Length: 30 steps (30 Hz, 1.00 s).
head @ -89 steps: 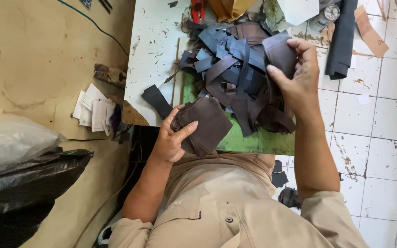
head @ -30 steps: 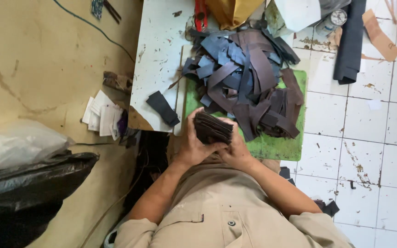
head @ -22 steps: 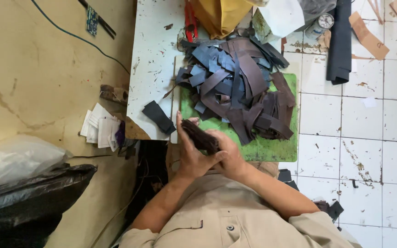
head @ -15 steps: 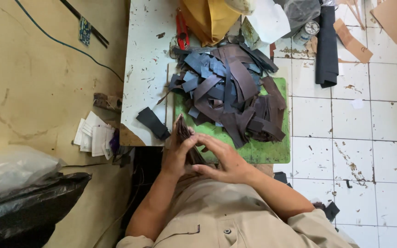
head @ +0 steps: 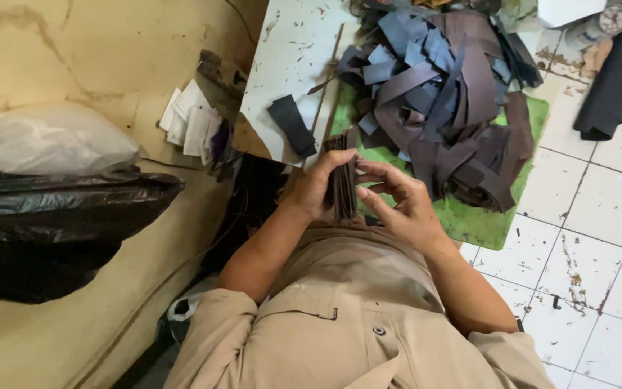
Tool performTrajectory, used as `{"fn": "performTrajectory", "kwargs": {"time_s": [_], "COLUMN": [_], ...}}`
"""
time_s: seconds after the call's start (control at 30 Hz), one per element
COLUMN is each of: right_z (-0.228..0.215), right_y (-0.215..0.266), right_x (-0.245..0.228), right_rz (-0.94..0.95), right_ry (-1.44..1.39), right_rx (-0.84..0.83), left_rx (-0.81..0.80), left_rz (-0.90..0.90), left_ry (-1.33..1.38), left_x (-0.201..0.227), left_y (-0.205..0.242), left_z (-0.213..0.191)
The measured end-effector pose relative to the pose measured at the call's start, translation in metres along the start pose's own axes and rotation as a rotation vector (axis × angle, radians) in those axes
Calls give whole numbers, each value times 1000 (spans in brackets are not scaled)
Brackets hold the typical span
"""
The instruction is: Sorting and stacking small leather scraps on a workbench
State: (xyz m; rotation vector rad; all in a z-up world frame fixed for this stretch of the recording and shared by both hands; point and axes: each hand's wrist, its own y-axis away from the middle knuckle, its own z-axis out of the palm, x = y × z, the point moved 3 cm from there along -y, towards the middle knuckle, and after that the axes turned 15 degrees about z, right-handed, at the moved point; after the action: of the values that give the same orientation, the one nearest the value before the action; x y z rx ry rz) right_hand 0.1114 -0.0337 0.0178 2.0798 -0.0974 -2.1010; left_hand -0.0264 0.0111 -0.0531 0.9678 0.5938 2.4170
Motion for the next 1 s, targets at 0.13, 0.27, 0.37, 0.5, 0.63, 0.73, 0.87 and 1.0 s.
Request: {"fn": "performTrajectory", "kwargs": {"time_s": [0.13,0.27,0.37,0.5,0.63,0.73,0.87,1.0], "right_z": [1,1,0,-5,-5,-5,-10,-4], "right_y": [-1,-3,-3,-4,-4,-6,-4,-1], "right_x": [3,1,7,20,16,9,23,-6], "right_rz": [-27,-59,-61,-69,-59,-38,-91,-62], "right_ry": [25,69,65,51,28,17,32,65], "right_rx": [17,71,95,109,104,98,155,146], "left_rx": [-49,-45,-52,-128,-95,-86,-125,-237], "left_rz": [62,59,68,92,76,138,108,113], "left_ry": [-101,-132,-133,-167,-158,-167,-110,-90], "left_x": [14,12,46,68,51,53,42,40], "left_y": [11,11,30,52,26,32,25,16], "left_z": [12,13,49,80,53,55,46,46]}}
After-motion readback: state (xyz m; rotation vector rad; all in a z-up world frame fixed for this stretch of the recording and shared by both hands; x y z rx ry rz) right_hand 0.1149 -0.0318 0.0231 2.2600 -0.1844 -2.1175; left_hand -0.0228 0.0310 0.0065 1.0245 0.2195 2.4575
